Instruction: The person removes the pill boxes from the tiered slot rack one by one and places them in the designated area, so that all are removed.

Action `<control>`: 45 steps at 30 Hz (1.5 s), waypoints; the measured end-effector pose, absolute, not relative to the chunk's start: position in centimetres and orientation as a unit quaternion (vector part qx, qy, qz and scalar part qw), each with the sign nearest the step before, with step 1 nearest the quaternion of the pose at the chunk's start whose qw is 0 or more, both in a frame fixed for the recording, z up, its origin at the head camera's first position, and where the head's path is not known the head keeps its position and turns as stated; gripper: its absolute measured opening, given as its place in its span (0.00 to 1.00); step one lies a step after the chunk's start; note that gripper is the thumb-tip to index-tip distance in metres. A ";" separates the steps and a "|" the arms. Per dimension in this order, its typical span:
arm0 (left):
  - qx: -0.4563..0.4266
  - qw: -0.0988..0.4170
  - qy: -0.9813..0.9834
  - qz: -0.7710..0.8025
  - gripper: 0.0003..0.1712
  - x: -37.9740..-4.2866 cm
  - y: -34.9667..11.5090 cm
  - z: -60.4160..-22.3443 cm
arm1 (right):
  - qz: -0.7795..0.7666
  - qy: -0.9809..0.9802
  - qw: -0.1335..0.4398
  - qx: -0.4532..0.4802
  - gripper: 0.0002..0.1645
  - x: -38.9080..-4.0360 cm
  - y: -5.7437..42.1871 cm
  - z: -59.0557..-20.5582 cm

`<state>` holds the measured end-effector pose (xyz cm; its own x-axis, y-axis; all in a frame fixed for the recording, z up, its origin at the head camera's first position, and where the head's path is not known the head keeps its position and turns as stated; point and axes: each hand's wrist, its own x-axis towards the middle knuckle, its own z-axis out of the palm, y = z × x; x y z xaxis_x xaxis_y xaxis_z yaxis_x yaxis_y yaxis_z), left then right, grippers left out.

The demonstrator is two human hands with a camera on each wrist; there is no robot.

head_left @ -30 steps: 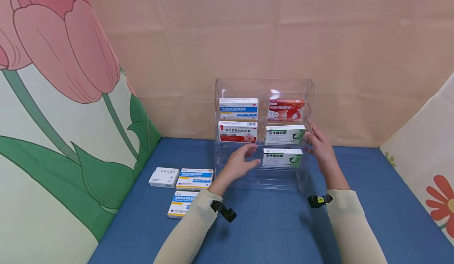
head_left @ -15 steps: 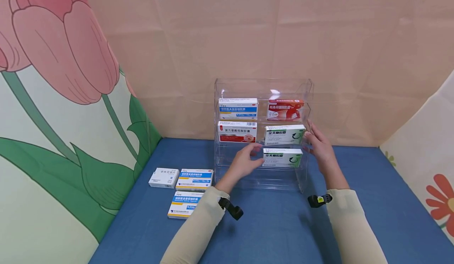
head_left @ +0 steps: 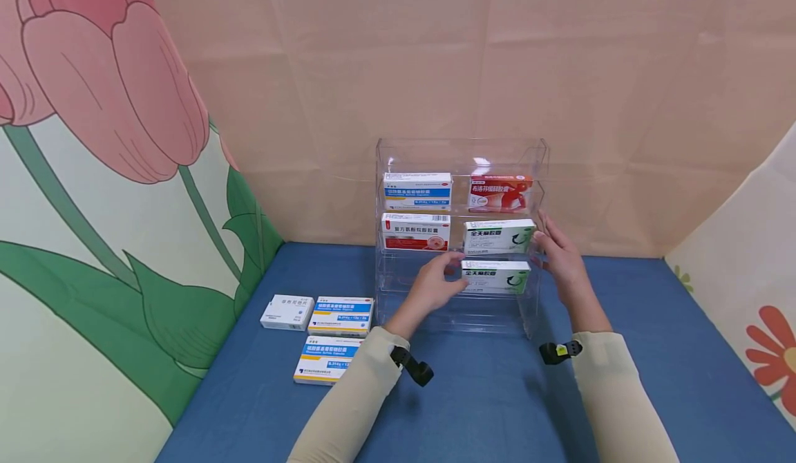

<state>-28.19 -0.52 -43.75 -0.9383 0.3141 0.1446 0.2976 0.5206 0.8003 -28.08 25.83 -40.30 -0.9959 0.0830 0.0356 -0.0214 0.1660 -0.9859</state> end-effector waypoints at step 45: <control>0.181 -0.032 0.835 0.519 0.17 -27.2 -1.2 -41.7 | 0.649 -0.760 0.037 -0.022 0.36 -28.0 25.8 -40.2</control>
